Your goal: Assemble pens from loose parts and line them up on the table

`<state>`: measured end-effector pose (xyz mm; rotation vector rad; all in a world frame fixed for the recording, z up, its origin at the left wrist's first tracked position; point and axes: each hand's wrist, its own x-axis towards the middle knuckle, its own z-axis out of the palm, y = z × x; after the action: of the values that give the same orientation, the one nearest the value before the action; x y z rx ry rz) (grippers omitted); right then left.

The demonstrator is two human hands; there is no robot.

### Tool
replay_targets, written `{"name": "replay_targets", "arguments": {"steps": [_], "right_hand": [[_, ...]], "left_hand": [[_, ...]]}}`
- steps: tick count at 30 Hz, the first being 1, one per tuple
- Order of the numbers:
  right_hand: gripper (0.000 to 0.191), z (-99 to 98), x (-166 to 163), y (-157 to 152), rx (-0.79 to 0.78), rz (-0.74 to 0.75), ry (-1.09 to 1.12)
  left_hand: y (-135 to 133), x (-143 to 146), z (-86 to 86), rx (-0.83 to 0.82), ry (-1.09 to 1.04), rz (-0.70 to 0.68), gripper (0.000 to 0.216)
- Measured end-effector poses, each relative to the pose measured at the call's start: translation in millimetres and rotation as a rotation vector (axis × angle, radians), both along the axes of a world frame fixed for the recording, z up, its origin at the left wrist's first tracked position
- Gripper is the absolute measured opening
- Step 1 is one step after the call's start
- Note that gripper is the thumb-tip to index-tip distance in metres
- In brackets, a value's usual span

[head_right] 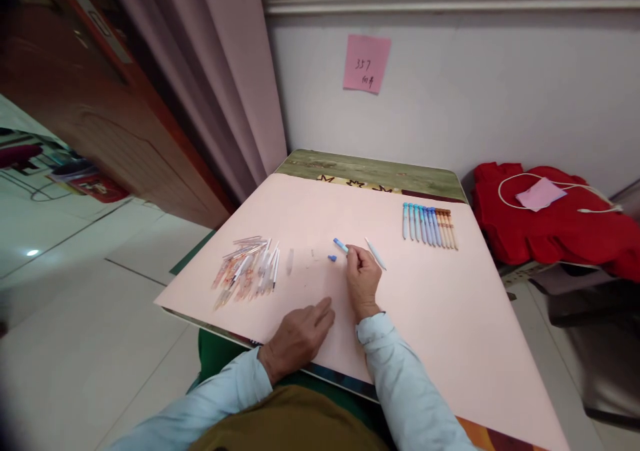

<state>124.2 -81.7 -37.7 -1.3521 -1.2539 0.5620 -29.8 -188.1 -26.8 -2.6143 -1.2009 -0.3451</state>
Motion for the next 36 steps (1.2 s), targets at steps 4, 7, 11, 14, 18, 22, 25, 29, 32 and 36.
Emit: {"name": "replay_targets", "arguments": {"steps": [4,7,11,14,18,22,25,29,32,36], "right_hand": [[0.032,0.8,0,-1,-0.010,-0.001,0.014],[0.032,2.2,0,-1,-0.020,0.006,0.023],[0.032,2.4,-1,-2,-0.020,0.008,0.029],[0.032,0.2,0,-1,-0.021,0.001,0.036],[0.032,-4.7,0,1,-0.035,-0.024,0.060],[0.032,-7.5,0,3,-0.030,-0.058,0.085],[0.036,-7.6,-1,4,-0.039,-0.086,0.135],[0.039,-7.9,-2,5,-0.051,-0.104,0.171],[0.038,-8.6,-1,5,-0.039,-0.096,0.130],[0.037,-9.1,-1,3,-0.029,-0.084,0.086]], "left_hand": [[5,1,0.7,0.023,-0.026,0.075,0.031],[19,-4,0.6,0.042,-0.050,0.302,0.043],[29,-11,1.6,0.044,-0.054,0.471,0.049],[23,-14,5.9,0.111,-0.107,0.309,0.034],[7,-13,11.8,0.094,-0.152,-0.152,0.011],[1,-9,11.9,0.052,-0.160,-0.337,0.014],[4,-9,10.9,0.051,-0.177,-0.298,0.016],[6,-9,10.4,0.054,-0.179,-0.297,0.015],[5,-9,10.2,0.047,-0.162,-0.315,0.014],[6,-11,11.8,0.057,-0.196,-0.253,0.016]]}}
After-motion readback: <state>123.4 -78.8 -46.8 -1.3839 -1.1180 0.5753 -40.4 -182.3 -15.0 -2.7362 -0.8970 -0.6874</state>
